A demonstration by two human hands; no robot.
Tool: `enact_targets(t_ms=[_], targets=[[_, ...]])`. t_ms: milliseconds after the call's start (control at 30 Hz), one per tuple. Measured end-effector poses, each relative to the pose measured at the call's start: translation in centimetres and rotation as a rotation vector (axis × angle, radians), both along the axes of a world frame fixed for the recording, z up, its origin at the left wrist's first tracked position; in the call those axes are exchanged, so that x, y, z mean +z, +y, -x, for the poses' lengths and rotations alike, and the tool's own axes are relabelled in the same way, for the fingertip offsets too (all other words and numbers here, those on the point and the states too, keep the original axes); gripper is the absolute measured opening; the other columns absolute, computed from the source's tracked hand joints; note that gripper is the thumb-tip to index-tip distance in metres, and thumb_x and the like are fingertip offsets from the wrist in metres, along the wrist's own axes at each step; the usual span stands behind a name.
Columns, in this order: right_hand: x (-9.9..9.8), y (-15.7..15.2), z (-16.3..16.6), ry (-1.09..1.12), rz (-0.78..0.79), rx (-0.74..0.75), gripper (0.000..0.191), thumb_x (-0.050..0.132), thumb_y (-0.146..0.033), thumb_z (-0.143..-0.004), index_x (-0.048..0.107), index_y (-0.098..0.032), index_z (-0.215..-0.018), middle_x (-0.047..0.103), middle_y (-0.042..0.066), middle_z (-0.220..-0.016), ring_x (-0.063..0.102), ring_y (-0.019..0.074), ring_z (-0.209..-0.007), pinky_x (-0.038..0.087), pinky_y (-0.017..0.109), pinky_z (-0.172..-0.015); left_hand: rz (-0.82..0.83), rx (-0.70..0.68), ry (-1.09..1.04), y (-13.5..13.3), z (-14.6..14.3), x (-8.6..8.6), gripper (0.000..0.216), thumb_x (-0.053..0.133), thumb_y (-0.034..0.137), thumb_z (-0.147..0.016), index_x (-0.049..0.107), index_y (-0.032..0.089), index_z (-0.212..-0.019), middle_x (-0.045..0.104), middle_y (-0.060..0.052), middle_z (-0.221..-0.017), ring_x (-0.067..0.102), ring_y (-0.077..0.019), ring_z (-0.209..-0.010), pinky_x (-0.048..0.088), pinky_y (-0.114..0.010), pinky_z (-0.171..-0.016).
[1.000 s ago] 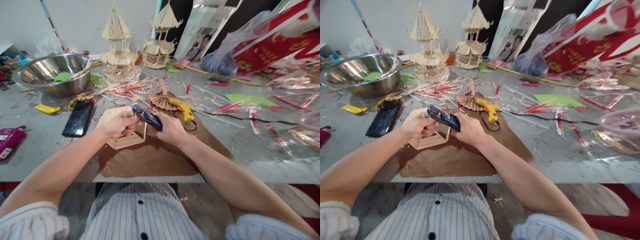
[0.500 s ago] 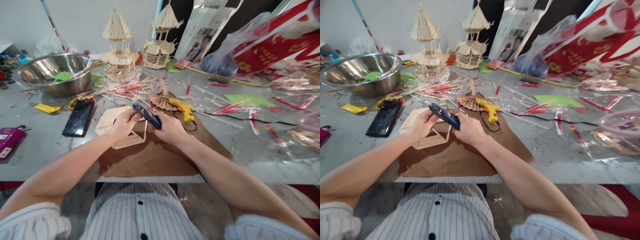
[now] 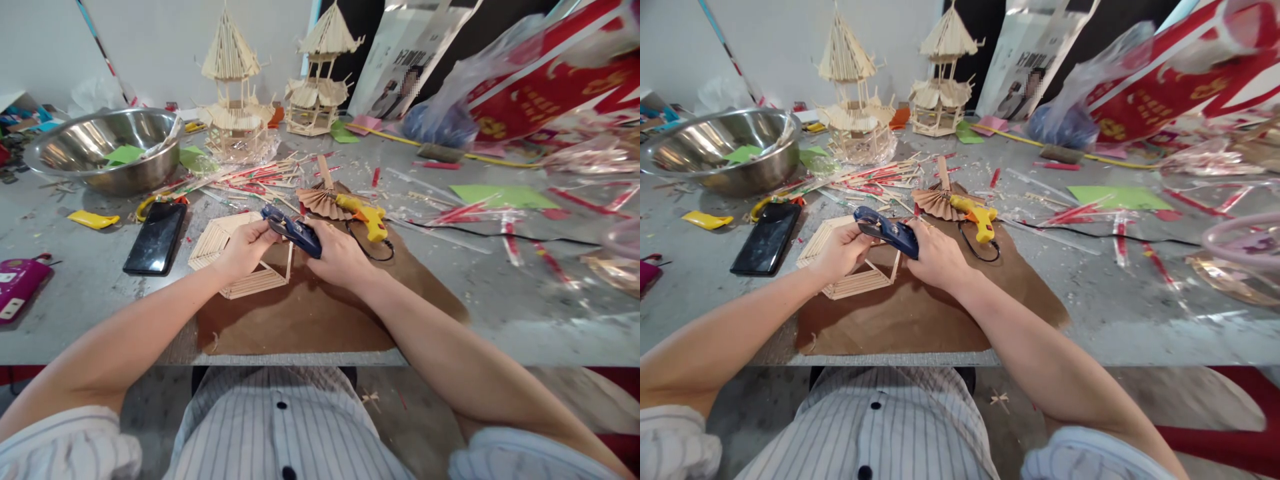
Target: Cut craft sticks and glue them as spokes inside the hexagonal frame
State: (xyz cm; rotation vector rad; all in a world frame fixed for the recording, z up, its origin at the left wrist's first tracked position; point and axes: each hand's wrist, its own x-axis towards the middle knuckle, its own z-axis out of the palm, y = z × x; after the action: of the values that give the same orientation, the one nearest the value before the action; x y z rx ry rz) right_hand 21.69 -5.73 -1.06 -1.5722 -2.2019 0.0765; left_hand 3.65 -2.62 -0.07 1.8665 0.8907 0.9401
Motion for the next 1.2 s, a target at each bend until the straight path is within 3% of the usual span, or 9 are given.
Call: enact_targets(t_ms=[167,533,967,1200], targets=[[0.02,-0.07,-0.06,-0.005,-0.001,0.015,0.055,0.046,-0.018,-0.060,0.042,-0.013,-0.114,0.056,0.012,-0.107,0.053,0.0256,-0.098,0.042,0.037,-0.080,0.255,-0.097,-0.088,0.14,0.27,0.07,0.023,0.050,0.037,-0.074,0.050,0.016,-0.066,0.028,0.008,-0.040,0.024,-0.0035,-0.036,0.019,-0.018,-0.037],[0.23,-0.14,0.00,-0.042,0.008,0.020,0.052,0.046,-0.019,-0.059,0.043,-0.014,-0.111,0.058,0.011,-0.105,0.054,0.0256,-0.094,0.043,0.037,-0.075,0.674,-0.370,-0.264,0.90,1.01,0.05,0.029,0.061,0.042,-0.066,0.050,0.015,-0.068,0.018,0.010,-0.042,0.013,-0.0010,-0.034,0.012,-0.014,-0.034],[0.32,-0.10,-0.06,-0.084,0.029,-0.038,0.047,0.047,-0.020,-0.060,0.046,-0.016,-0.107,0.062,0.009,-0.092,0.058,0.0243,-0.083,0.043,0.032,-0.066,0.510,-0.278,-0.258,0.66,0.67,0.23,0.025,0.059,0.039,-0.069,0.050,0.015,-0.068,0.026,0.009,-0.041,0.019,-0.0013,-0.033,0.016,-0.016,-0.034],[0.63,-0.25,0.20,-0.126,0.070,-0.093,0.041,0.046,-0.022,-0.062,0.048,-0.016,-0.103,0.063,0.009,-0.086,0.059,0.0247,-0.077,0.041,0.031,-0.062,0.349,-0.131,-0.162,0.40,0.20,0.02,0.022,0.049,0.037,-0.076,0.048,0.016,-0.068,0.025,0.009,-0.041,0.020,-0.0028,-0.034,0.016,-0.017,-0.035]])
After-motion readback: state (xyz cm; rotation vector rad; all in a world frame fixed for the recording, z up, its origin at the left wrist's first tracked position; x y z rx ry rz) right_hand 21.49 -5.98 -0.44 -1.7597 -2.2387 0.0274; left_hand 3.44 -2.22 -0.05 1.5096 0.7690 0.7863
